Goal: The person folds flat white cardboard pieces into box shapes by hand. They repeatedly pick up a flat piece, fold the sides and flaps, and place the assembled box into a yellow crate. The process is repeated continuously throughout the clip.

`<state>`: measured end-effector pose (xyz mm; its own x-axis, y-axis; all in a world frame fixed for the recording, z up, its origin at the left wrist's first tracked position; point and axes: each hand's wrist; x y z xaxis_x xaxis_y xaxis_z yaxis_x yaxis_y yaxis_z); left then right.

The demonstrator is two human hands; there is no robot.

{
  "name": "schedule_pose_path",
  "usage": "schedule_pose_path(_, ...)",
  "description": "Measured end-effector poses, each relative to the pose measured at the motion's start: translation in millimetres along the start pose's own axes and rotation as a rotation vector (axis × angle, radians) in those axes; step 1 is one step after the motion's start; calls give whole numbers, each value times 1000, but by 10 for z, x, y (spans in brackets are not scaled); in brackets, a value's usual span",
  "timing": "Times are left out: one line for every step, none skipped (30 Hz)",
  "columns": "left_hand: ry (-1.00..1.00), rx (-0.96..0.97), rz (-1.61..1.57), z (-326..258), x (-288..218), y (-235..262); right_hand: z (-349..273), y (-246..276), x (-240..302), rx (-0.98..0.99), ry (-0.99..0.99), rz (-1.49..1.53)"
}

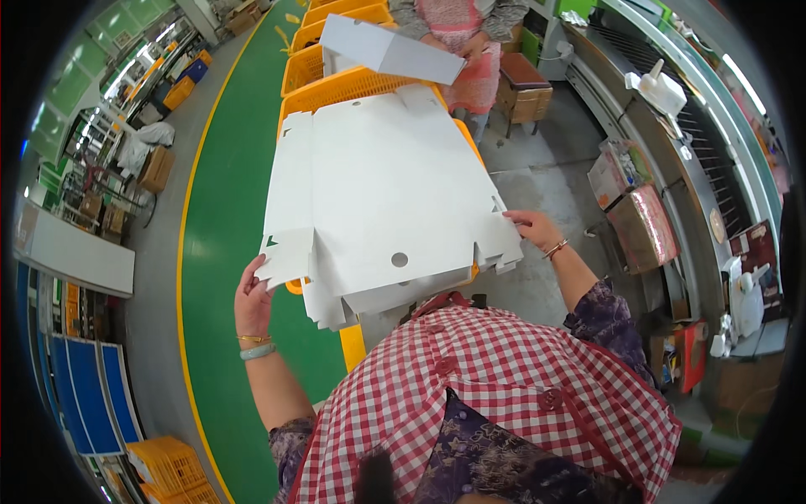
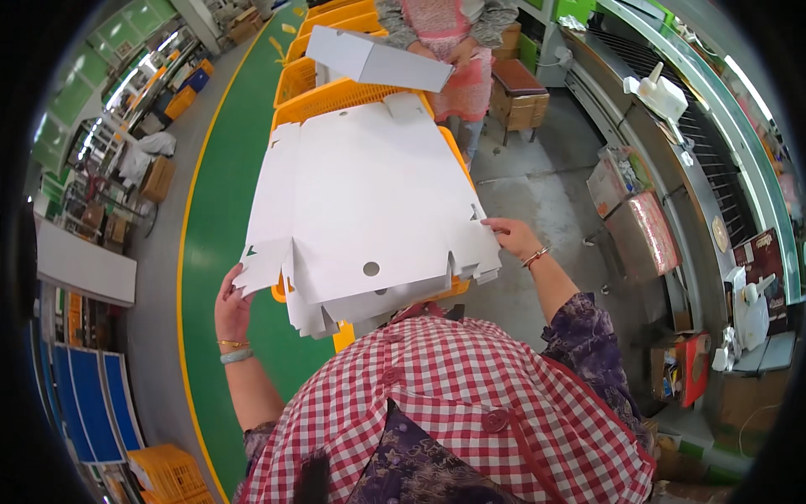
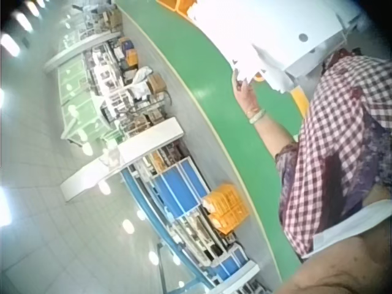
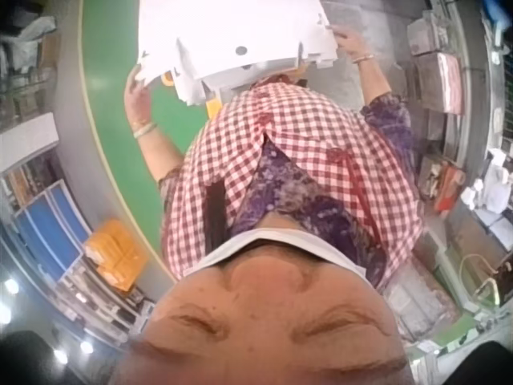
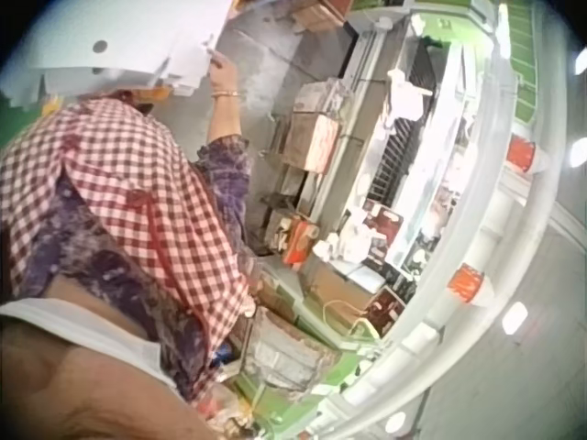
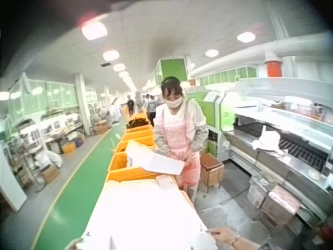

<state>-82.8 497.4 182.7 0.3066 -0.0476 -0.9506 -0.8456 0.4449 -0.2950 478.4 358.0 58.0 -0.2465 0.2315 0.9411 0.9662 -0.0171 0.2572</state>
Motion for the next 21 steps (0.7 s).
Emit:
schedule_pose_path(-21, 11, 64, 9, -59, -31, -25, -29, 39, -26, 40, -9)
schedule_pose_path(-56, 30, 53, 18, -141, -65, -38, -12, -7, -18, 28, 70)
schedule_pose_path(-93, 55, 42, 57, -233, -106, -44, 35, -109, -15, 20, 150)
schedule_pose_path(-134, 72, 31, 86, -295, -127, -37, 52, -112, -1, 15, 227)
schedule_pose_path(-118, 31, 152, 130, -351, -105, -53, 75, -117, -24, 63, 199)
schedule_pose_path(-103, -18, 271, 169, -406, -51, -92, 98, -45, -42, 111, 168)
schedule_pose_path(-90, -75, 388, 180, -475, -30, -118, 117, 73, -55, 162, 136)
schedule_pose_path(-119, -129, 506, 187, -551, -32, -128, 132, 178, -86, 211, 162)
schedule_pose_path(-150, -175, 619, 251, -637, -86, -152, 190, 270, -128, 262, 185)
schedule_pose_path(-180, -233, 734, 281, -757, -140, -143, 232, 431, -159, 314, 212)
schedule_pose_path(-328, -235, 827, 307, -872, -186, -108, 268, 600, -199, 445, 309)
schedule_pose_path(-479, -225, 916, 379, -971, -253, -122, 283, 806, -249, 575, 408)
schedule_pose_path(-626, -218, 1005, 423, -1096, -370, -122, 297, 964, -293, 701, 509)
schedule_pose_path(-684, -218, 899, 471, -1222, -541, -59, 364, 1106, -346, 719, 536)
schedule_pose_path(-578, -164, 760, 593, -1240, -630, -41, 444, 1287, -341, 692, 403)
schedule_pose_path(-467, -120, 634, 647, -1278, -685, -9, 449, 1508, -322, 659, 281)
schedule_pose_path(-351, -75, 505, 704, -1302, -753, -1, 410, 1729, -305, 621, 157)
schedule_pose_path(-261, 15, 596, 792, -1280, -886, 2, 280, 1981, -213, 608, 177)
schedule_pose_path(-166, 97, 697, 837, -1299, -1086, 7, 91, 2258, -111, 598, 207)
schedule_pose_path(-166, 165, 765, 858, -1298, -1313, -19, -76, 2489, -111, 629, 6)
schedule_pose_path(-169, 243, 823, 890, -1285, -1531, -66, -196, 2694, -119, 651, -205)
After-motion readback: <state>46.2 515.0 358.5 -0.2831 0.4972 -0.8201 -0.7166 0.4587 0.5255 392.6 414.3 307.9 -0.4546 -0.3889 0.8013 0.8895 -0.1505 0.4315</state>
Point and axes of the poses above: each hand's wrist, its own z-axis towards the middle knuckle, its own y-axis out of the back of the hand, x = y × z, and after that the axes turned 8 degrees about x, right-handed
